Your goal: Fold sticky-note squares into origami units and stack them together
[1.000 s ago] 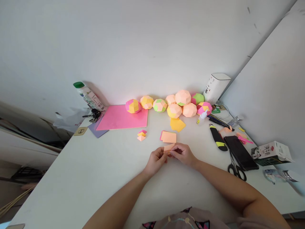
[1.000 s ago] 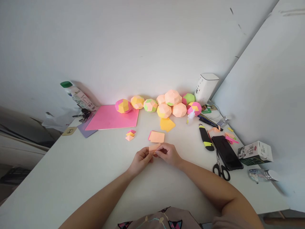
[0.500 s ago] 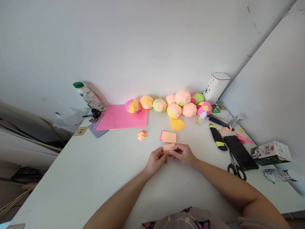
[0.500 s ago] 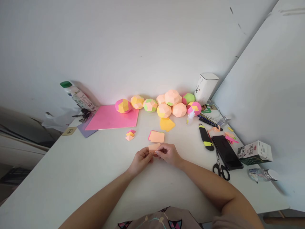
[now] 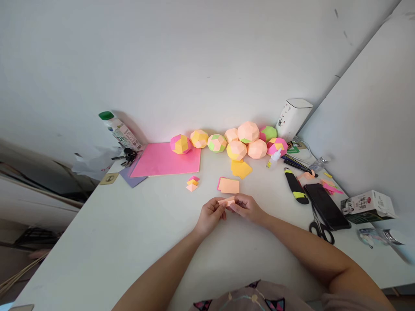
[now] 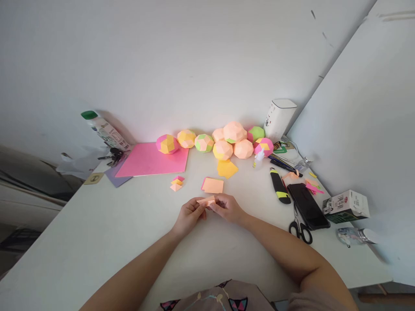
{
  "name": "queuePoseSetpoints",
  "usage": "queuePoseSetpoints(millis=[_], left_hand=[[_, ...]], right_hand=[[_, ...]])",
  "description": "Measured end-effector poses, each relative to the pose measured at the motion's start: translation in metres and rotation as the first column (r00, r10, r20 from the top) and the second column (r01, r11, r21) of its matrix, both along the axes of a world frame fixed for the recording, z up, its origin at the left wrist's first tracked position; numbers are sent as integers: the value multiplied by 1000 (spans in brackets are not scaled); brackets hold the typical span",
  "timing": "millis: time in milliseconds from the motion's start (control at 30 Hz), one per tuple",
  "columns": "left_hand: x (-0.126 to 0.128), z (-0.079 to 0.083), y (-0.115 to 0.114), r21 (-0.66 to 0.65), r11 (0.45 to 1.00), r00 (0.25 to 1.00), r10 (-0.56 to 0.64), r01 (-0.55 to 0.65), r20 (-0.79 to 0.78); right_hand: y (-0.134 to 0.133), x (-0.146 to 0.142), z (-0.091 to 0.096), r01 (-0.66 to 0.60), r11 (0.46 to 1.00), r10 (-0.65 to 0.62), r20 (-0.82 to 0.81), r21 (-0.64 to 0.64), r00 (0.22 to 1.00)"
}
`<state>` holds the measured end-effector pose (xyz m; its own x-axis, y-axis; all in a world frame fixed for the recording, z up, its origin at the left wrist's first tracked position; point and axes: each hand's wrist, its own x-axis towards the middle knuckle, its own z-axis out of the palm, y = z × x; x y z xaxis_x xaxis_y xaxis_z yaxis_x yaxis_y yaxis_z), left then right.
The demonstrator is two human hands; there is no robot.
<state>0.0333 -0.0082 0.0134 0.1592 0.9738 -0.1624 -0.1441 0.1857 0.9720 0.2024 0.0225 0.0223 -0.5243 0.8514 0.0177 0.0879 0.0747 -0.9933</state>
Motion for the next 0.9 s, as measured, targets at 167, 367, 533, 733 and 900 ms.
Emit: queuePoseSetpoints(millis=[167, 367, 533, 733, 900], left_hand=[[1, 0, 0, -1, 1000, 1000, -10, 10, 6], [1, 4, -1, 10, 1000, 997, -26, 27, -77], [0, 3, -2, -4, 999, 990, -49, 49, -133], [0, 1, -3, -3, 996, 980, -87, 88, -177], [0, 1, -3, 25, 993, 977, -106, 112, -183]], right_hand=[[1, 0, 3, 4, 998, -4, -1, -66, 1000], [3, 2, -2, 24, 996, -24, 5, -83, 1000], [4, 4, -7, 30, 995, -30, 4, -97, 1000], [5, 6, -10, 9, 996, -8, 1, -89, 1000], [4, 5, -9, -15, 998, 16, 11, -68, 1000]])
